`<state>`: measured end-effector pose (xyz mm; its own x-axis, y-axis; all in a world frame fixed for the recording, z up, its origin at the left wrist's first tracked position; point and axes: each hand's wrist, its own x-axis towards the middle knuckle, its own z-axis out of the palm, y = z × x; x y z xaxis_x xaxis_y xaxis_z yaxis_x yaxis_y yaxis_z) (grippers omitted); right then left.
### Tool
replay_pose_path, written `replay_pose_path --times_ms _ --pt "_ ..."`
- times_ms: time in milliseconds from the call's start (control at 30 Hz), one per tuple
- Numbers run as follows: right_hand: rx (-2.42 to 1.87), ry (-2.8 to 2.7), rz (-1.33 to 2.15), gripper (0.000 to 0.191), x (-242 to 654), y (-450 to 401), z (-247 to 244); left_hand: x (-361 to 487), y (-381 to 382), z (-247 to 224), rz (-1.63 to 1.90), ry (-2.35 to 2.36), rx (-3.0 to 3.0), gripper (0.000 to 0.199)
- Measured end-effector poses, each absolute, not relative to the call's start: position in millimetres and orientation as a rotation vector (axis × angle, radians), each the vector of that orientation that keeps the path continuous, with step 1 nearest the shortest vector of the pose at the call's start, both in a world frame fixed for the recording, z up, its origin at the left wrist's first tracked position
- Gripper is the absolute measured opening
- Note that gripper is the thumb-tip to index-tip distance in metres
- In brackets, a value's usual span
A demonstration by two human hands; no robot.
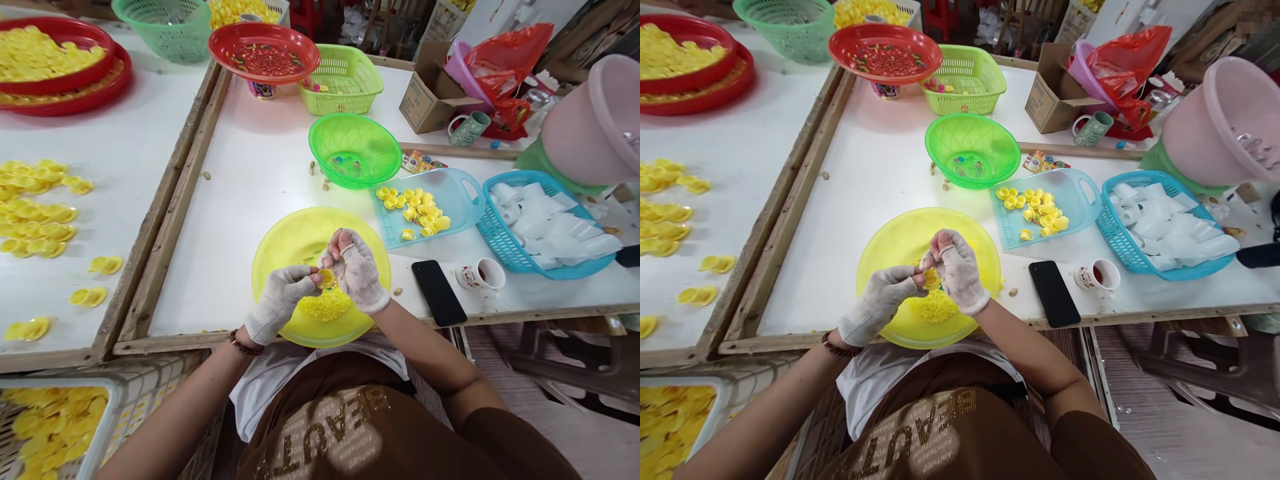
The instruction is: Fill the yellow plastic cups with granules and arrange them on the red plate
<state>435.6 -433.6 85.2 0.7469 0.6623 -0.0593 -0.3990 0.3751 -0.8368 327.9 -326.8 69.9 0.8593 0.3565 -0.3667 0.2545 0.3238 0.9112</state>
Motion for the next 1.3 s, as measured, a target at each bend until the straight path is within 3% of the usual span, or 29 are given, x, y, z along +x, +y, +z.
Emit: replay_pose_path --times_ms 133,400,600,767,1100,1300 --pt "-0.983 -0.258 0.699 0.033 449.5 -442.7 82.8 327.2 -322.7 62.1 0.080 0.556 1.137 0.036" --pt "-1.726 -0.877 0.770 0.024 462.9 -476.8 64.1 327.3 -322.7 67.6 0.230 0.530 1.055 0.026" --pt "-1.778 -1.216 0.380 0.025 450.5 -479.0 63.2 335.0 -313.3 64.8 0.213 0.650 0.978 0.034" --pt "-1.887 -1.669 0.318 0.037 444.4 -481.1 60.3 335.1 -312.1 59.5 0.159 0.598 0.875 0.028" --pt "-1.735 -1.045 0.442 0.016 451.6 -487.6 78.8 329.5 -318.0 60.6 0.164 0.601 1.038 0.030" --pt "-1.719 -1.125 0.568 0.023 449.6 -472.4 84.9 330.2 -321.9 57.3 0.112 0.578 1.083 0.035"
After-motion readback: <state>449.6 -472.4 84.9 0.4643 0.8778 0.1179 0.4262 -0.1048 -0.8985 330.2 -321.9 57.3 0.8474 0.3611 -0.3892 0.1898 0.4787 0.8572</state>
